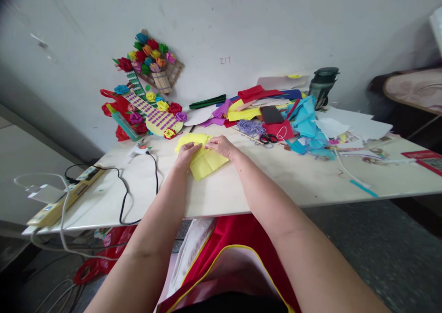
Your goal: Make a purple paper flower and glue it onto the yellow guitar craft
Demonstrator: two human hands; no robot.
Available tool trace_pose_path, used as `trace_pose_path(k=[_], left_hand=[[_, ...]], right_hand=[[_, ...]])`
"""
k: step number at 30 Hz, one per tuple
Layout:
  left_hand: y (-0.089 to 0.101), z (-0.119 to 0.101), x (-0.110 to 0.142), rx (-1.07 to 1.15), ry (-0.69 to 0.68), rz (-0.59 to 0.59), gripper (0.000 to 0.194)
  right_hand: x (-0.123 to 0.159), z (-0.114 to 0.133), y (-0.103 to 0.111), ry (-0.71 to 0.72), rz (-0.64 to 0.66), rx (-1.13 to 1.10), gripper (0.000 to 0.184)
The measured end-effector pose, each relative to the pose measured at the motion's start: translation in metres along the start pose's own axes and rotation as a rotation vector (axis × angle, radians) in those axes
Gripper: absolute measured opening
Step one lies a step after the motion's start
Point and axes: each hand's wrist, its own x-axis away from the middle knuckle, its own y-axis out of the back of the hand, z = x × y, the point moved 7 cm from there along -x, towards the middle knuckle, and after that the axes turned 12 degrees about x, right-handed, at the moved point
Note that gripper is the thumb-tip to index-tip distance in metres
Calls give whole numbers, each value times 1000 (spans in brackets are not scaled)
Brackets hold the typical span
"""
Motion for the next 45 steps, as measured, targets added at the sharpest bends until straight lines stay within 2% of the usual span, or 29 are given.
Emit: trace_pose_path(k=[5,11,23,29,40,45], left_hand=[[-5,-2,-1,51,-26,89,32],[-4,-1,-2,34,-37,65,34],[-2,-1,-6,32,-86,79,35],[-6,-6,2,18,-53,70,36],[-6,2,1,-35,24,80,38],[-9,-1,3,19,17,97,36]], right_hand=[[1,-8,2,-101,-50,-154,27],[5,-20,-7,-276,55,-288,29],[6,-22,-6,-343,39,-360,26],[5,-28,-8,-349,43,-400,21],[3,-20,1,-254,-49,-183,26],[7,-20,-8,-338,34,-384,30]])
